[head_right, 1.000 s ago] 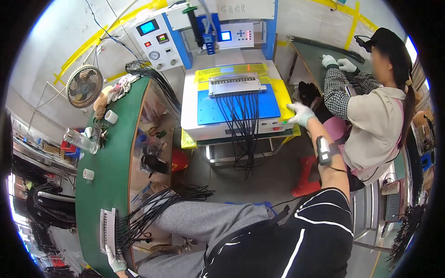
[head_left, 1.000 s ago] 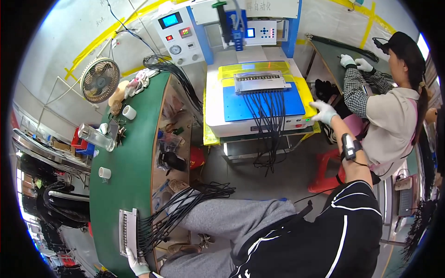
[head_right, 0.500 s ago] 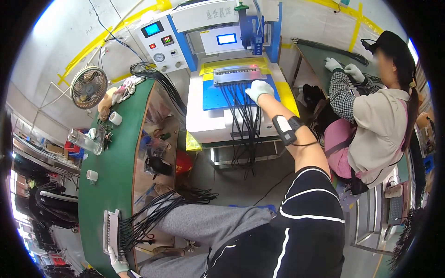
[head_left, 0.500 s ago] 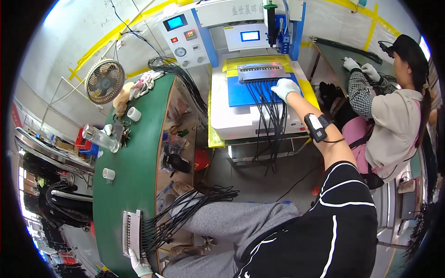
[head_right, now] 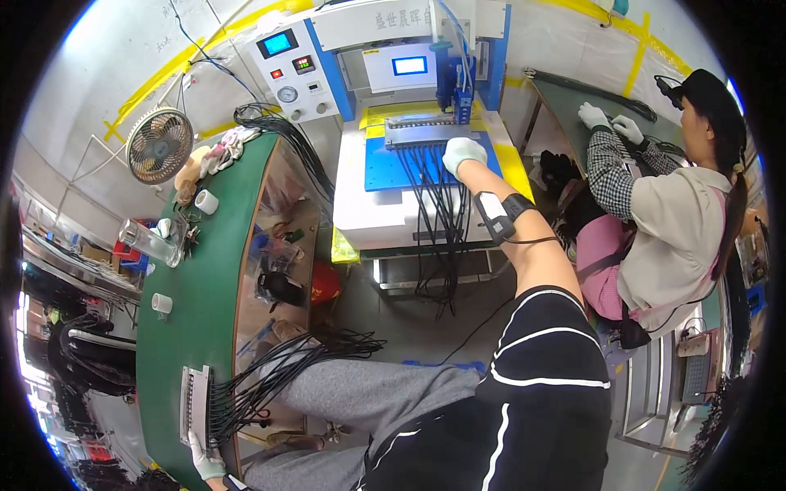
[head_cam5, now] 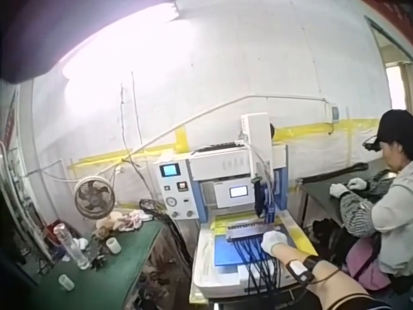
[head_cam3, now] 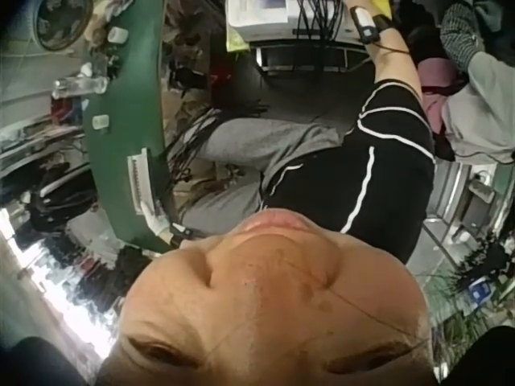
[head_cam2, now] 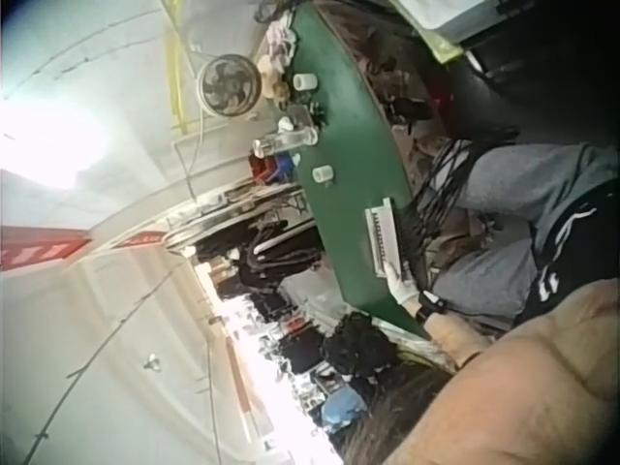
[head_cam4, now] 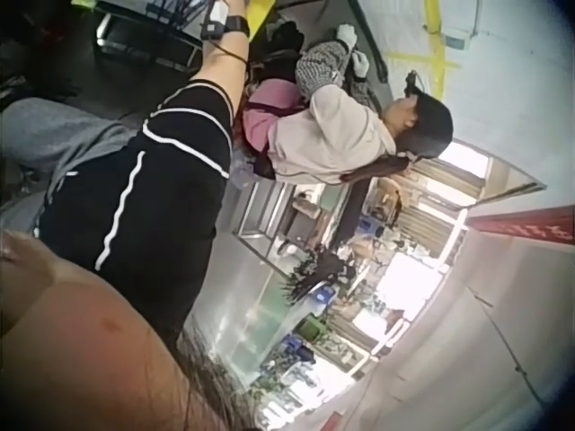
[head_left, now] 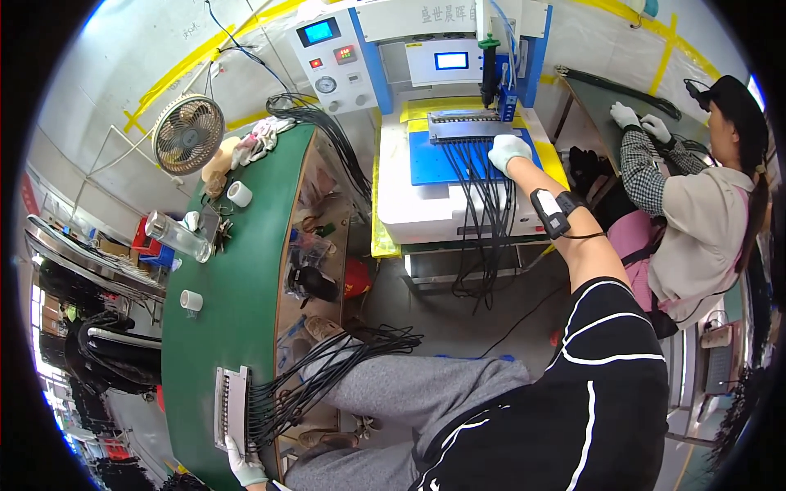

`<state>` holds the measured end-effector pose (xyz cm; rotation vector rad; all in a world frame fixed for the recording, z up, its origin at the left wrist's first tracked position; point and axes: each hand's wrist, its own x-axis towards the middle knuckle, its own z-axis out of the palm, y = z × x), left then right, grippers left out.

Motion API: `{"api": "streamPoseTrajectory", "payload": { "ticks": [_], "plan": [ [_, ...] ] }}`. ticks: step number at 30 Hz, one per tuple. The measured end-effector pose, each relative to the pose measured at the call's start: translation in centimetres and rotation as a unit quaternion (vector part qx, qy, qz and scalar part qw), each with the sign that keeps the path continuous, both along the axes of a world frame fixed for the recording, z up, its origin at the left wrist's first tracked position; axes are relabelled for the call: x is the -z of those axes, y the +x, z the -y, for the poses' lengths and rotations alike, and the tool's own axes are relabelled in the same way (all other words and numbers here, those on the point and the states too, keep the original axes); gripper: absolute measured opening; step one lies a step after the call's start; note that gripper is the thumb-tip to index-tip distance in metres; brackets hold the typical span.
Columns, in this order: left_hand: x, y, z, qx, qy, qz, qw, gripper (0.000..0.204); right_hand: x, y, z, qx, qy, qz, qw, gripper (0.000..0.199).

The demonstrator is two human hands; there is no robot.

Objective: Assembling black wire cables into a connector jig on a workbench.

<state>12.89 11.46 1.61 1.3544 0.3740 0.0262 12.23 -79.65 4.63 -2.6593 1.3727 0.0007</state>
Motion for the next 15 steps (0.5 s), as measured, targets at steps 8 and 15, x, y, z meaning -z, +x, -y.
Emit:
{"api": "streamPoseTrajectory", "payload": {
  "ticks": [8, 15],
  "plan": [
    [-1.2, -0.6, 1.7, -0.023, 0.063, -0.051, 0.996, 0.039, -5.4, 1.4, -8.8, -0.079, -0.012, 0.161, 0.984, 0.041],
    [0.4, -3.7, -0.3, -0.018, 0.173, -0.002, 0.985, 0.038, -4.1, 10.5, -31.2, -0.453, 0.357, 0.219, 0.787, 0.034]
  ]
}}
